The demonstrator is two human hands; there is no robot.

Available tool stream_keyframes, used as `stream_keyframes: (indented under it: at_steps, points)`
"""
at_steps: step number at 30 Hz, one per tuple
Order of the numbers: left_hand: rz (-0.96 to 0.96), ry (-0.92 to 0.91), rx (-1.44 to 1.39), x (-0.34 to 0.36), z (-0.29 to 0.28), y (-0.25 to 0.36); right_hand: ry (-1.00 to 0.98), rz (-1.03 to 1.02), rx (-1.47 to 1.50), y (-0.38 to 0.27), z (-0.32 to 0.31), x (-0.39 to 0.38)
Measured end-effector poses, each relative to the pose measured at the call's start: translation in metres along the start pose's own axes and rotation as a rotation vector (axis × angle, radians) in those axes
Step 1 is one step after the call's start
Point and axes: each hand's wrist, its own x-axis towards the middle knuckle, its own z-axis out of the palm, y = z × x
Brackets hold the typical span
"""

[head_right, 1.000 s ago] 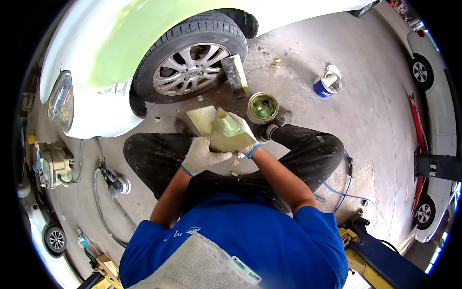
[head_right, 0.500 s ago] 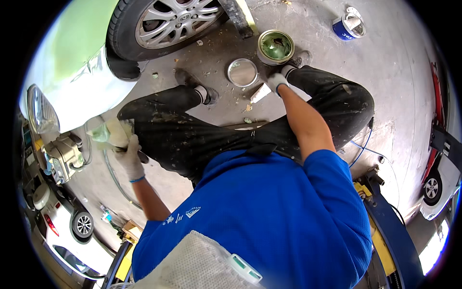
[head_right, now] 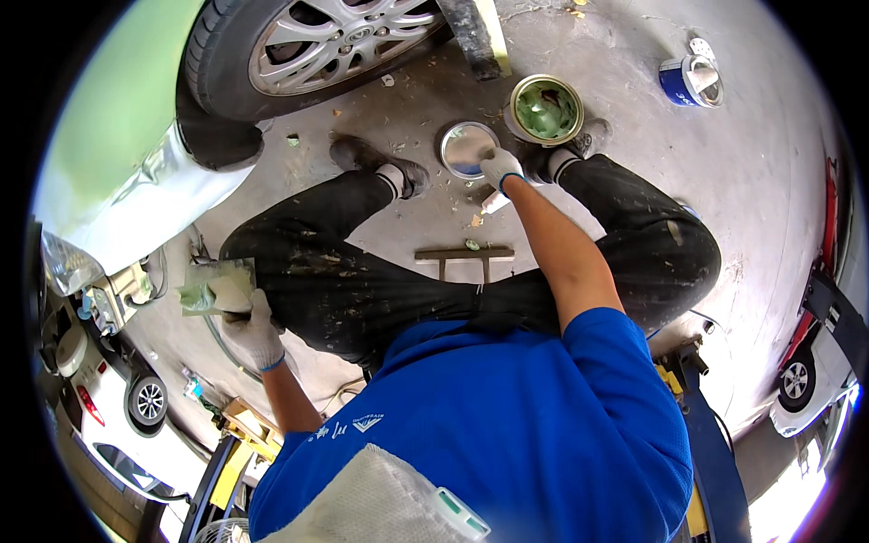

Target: The person mixes green body filler with a hardener on a putty knife, then applies the mixture to the front wheel arch of a white car using a spreader. The person smooths the filler over the surface and continues to apply more material to the area.

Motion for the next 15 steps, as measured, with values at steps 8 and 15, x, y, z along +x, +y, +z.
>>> stream_keyframes:
  at_steps: [8,15]
  points:
    - [0.119,0.057,0.058,0.003,-0.012,-0.018,-0.046,0.195,-0.253,-0.021,-0.005,0.009]
    - [-0.024,0.031,0.168,-0.001,-0.001,0.019,-0.061,0.190,-0.125,-0.025,0.003,0.031]
